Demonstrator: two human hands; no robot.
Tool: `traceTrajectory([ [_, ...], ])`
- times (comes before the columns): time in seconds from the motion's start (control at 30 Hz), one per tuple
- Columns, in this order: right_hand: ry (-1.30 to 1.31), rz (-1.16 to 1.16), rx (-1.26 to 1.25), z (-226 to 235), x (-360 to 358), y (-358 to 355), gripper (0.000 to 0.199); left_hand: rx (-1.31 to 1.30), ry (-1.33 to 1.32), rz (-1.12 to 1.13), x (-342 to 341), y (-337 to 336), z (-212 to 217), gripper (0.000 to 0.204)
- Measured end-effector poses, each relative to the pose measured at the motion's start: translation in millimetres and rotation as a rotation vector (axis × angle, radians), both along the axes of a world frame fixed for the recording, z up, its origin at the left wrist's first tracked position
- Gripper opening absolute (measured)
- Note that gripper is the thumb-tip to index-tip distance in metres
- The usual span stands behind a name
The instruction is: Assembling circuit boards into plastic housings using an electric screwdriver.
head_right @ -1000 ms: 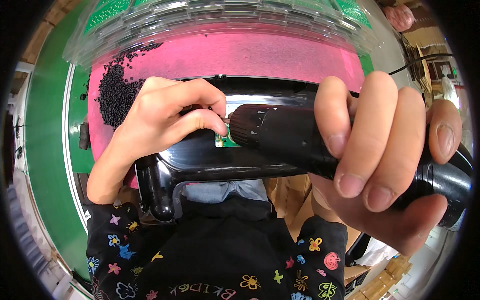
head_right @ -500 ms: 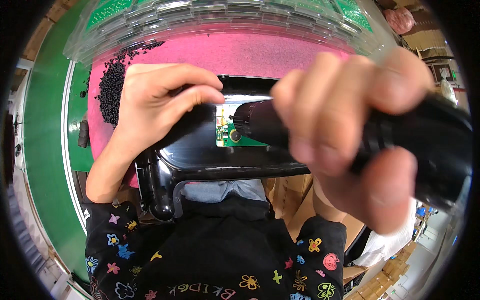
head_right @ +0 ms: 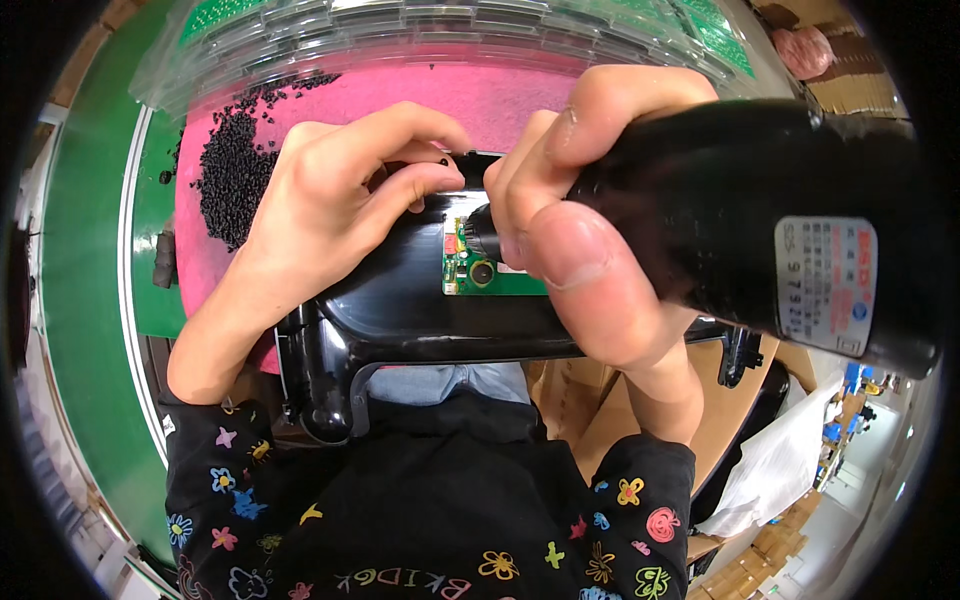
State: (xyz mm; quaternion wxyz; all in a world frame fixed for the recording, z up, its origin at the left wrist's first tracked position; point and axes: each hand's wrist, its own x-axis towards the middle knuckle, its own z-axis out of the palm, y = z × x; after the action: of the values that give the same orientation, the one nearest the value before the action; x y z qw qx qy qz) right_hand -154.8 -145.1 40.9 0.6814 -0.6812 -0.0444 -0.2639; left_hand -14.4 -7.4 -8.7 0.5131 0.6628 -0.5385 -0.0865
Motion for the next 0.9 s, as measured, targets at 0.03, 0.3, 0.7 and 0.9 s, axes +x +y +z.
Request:
traceTrajectory([
  [0.03,0.003,0.004,0.001,-0.5,2.1,0.8,0.030,0.042,-0.014,-0.003,0.8,1.2,0.9,0.012],
  [0.3,0.057,0.206,-0.021,-3.8,19.5,-4.4,0.038,0.163,-0.068,0.131,-0.5,3.6,8.3,0.008],
  [0.7,0.046,0.004,-0.007,2.4,4.0,0.6,0.036,0.172,-0.116,-0.107,1.2,4.9,-1.1,0.015],
  [0.9,-0.164,0.215,0.130,22.1,-12.3,-18.9,0.034,0.085,-0.141,-0.277,0.7,3.9,-8.0,0.016],
])
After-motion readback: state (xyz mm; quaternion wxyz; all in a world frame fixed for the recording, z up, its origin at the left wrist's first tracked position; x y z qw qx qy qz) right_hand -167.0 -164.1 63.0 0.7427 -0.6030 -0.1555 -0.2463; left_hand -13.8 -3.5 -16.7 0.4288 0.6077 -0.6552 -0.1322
